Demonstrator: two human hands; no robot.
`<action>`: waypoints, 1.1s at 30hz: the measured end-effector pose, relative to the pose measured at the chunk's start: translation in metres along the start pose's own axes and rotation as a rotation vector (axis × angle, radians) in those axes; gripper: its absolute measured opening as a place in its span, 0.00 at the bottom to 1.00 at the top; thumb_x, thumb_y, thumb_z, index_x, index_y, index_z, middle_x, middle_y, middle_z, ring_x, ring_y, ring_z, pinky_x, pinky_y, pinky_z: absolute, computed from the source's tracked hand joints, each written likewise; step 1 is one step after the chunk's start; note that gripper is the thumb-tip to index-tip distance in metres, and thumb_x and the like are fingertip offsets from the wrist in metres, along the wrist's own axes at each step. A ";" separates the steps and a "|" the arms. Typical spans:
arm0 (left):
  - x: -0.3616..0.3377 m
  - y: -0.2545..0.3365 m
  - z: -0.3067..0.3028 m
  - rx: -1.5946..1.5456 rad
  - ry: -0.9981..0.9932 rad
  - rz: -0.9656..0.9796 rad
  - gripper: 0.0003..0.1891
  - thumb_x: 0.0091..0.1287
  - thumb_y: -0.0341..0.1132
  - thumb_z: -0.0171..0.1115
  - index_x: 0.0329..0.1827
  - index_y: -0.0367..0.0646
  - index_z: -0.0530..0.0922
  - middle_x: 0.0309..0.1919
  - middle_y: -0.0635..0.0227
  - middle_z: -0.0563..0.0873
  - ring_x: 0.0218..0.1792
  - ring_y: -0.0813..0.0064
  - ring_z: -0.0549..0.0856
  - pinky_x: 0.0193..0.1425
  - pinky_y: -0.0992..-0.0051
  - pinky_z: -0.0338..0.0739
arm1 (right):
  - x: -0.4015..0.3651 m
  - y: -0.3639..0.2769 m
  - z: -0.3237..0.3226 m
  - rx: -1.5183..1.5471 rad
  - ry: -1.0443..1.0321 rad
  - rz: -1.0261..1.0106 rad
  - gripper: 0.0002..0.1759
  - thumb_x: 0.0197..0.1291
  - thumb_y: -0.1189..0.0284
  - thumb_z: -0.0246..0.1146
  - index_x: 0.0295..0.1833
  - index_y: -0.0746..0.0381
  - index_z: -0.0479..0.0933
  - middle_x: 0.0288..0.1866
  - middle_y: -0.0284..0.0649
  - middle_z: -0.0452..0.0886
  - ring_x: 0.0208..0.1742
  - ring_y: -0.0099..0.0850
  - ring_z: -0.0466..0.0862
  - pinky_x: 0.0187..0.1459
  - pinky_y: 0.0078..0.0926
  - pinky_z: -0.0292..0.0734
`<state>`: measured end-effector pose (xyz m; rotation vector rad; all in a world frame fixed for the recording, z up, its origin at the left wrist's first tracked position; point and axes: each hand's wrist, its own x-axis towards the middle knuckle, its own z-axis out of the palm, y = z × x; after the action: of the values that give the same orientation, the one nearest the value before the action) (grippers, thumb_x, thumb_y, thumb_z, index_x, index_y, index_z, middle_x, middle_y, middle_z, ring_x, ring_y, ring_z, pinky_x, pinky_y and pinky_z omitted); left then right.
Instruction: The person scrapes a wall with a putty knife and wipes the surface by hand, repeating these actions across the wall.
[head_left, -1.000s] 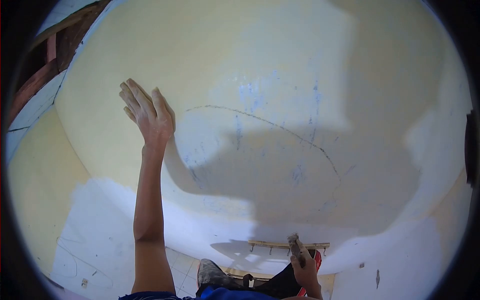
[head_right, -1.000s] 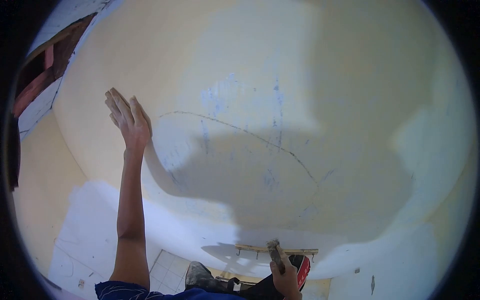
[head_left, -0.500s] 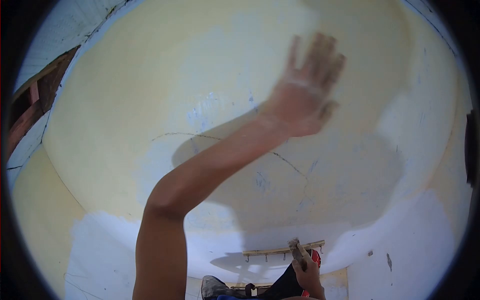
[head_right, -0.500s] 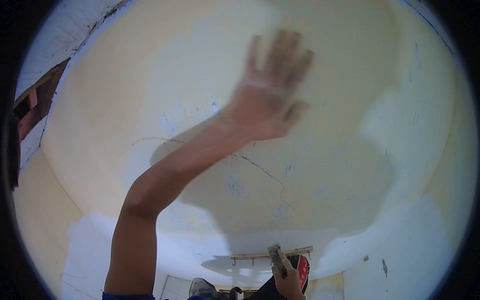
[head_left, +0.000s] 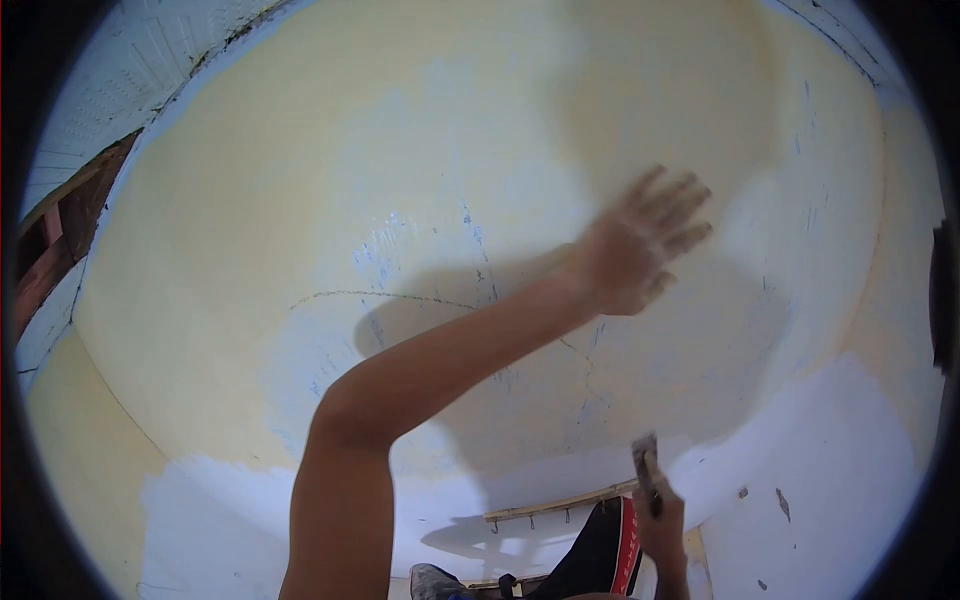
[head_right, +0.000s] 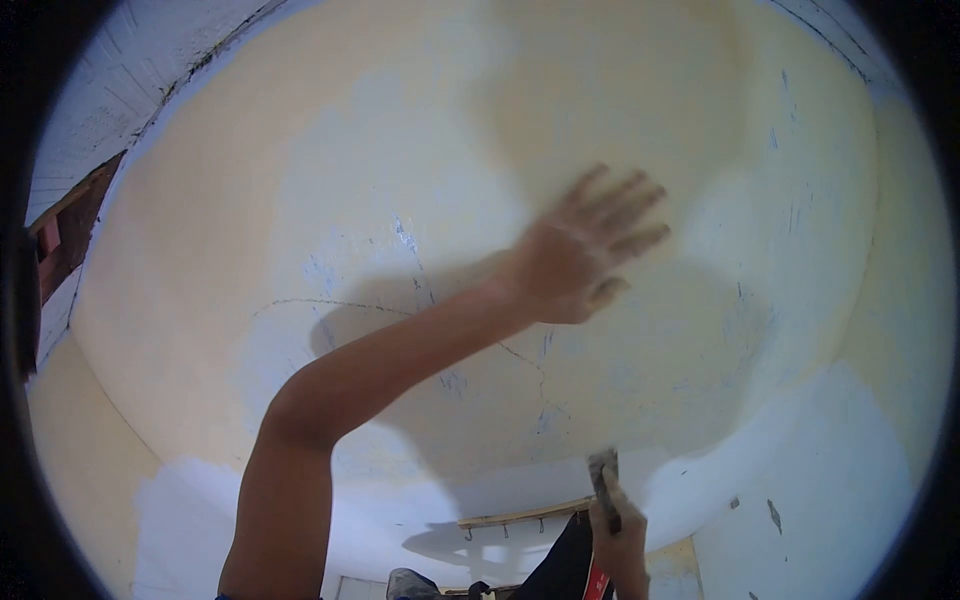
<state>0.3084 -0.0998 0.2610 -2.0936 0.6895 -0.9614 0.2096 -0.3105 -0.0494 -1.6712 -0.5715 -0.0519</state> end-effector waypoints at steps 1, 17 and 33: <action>-0.014 -0.011 -0.007 -0.022 0.050 -0.062 0.38 0.74 0.59 0.63 0.85 0.60 0.67 0.89 0.64 0.58 0.88 0.62 0.54 0.92 0.48 0.40 | 0.011 -0.007 -0.004 -0.031 0.011 -0.082 0.28 0.72 0.80 0.61 0.76 0.71 0.73 0.62 0.57 0.87 0.56 0.35 0.89 0.59 0.30 0.81; -0.186 -0.140 -0.115 0.434 0.306 -0.494 0.34 0.76 0.54 0.59 0.85 0.59 0.69 0.86 0.59 0.65 0.84 0.52 0.65 0.85 0.40 0.55 | 0.157 -0.308 0.028 -0.580 0.276 -0.679 0.23 0.81 0.73 0.56 0.76 0.63 0.75 0.26 0.54 0.80 0.27 0.49 0.82 0.35 0.45 0.77; -0.198 -0.140 -0.109 0.356 0.327 -0.543 0.35 0.74 0.49 0.60 0.86 0.65 0.66 0.87 0.68 0.63 0.86 0.60 0.61 0.89 0.46 0.49 | 0.169 -0.328 0.066 -0.771 0.379 -0.469 0.17 0.79 0.73 0.53 0.63 0.69 0.79 0.33 0.59 0.86 0.36 0.58 0.89 0.41 0.53 0.85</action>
<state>0.1300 0.0808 0.3390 -1.8459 0.0706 -1.6181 0.2088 -0.1685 0.2973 -2.1445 -0.6832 -1.0168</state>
